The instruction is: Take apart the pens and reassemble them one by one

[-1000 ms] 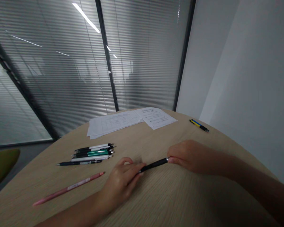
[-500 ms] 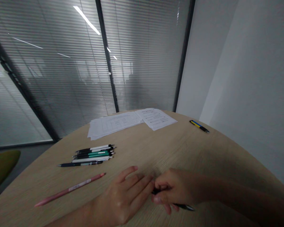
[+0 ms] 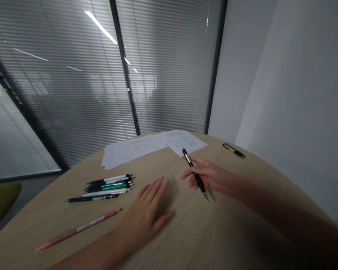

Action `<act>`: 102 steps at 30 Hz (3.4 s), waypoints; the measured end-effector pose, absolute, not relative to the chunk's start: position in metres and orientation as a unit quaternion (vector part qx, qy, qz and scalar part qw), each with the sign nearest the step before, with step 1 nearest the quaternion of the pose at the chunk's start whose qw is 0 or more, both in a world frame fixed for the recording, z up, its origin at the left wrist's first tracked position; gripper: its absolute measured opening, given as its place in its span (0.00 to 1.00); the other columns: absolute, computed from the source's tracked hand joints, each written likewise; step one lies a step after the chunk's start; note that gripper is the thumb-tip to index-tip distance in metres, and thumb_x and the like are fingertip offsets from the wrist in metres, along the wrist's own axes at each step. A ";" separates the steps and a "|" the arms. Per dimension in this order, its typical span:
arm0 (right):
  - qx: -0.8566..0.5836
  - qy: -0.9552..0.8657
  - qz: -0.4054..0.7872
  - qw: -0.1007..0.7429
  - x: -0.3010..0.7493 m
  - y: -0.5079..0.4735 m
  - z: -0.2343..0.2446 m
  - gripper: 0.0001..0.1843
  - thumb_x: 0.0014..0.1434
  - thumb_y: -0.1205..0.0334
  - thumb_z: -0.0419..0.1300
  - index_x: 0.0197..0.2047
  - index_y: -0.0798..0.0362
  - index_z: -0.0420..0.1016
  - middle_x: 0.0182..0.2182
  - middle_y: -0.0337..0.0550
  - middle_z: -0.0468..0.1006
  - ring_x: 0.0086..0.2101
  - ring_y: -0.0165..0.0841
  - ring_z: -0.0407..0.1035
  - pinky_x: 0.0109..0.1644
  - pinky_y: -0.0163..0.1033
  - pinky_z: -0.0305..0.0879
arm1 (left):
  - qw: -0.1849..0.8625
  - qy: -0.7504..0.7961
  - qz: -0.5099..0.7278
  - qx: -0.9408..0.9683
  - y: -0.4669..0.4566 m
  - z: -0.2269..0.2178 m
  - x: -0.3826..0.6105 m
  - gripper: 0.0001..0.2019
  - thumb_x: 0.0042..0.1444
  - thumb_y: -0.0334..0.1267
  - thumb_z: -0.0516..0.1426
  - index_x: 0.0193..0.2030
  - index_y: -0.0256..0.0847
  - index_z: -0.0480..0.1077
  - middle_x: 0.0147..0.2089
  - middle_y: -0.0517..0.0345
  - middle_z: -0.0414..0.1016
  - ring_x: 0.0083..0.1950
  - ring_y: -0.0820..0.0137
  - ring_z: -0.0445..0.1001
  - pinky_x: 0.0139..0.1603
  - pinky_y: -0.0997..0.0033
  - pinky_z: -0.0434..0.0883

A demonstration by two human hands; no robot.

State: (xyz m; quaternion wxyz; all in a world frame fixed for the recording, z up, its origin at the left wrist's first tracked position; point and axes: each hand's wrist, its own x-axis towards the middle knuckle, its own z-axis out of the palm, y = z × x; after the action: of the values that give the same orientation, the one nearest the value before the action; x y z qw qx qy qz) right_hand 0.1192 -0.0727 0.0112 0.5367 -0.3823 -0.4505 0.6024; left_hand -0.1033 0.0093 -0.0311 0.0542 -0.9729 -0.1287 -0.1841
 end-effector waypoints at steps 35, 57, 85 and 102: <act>-0.280 -0.363 0.663 0.592 0.138 -0.078 0.040 0.34 0.54 0.37 0.31 0.12 0.53 0.54 0.07 0.30 0.47 0.10 0.22 0.40 0.13 0.28 0.43 | -0.040 -0.057 -0.056 -0.996 0.016 -0.033 -0.106 0.26 0.57 0.42 0.49 0.61 0.39 0.47 0.62 0.43 0.49 0.61 0.56 0.49 0.55 0.47 0.54; -0.258 -0.340 0.691 0.583 0.139 -0.076 0.036 0.33 0.55 0.41 0.29 0.11 0.53 0.51 0.07 0.29 0.43 0.11 0.22 0.37 0.12 0.28 0.40 | -0.026 -0.069 -0.026 -0.997 0.013 -0.030 -0.105 0.26 0.58 0.45 0.46 0.61 0.37 0.47 0.63 0.43 0.48 0.62 0.58 0.48 0.57 0.49 0.53; -0.519 -0.392 0.494 0.577 0.170 -0.054 0.007 0.09 0.36 0.69 0.50 0.27 0.54 0.59 0.22 0.37 0.65 0.20 0.24 0.57 0.20 0.28 0.53 | -0.027 -0.077 -0.020 -0.996 0.014 -0.032 -0.106 0.27 0.58 0.47 0.45 0.61 0.37 0.48 0.63 0.44 0.46 0.62 0.58 0.47 0.58 0.50 0.51; -0.882 -0.317 -0.063 0.342 0.313 -0.075 -0.042 0.12 0.45 0.67 0.55 0.33 0.55 0.76 0.33 0.48 0.77 0.36 0.41 0.69 0.37 0.38 0.60 | -0.044 -0.072 -0.052 -0.995 0.017 -0.037 -0.106 0.26 0.58 0.47 0.46 0.61 0.42 0.46 0.63 0.47 0.47 0.62 0.58 0.48 0.57 0.49 0.52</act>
State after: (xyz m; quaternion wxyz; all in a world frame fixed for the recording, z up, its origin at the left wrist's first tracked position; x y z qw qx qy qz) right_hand 0.3131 -0.0749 -0.0417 0.3416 -0.8824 -0.3173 -0.0631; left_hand -0.1059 0.0167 -0.0367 -0.0444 -0.9950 -0.0722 -0.0524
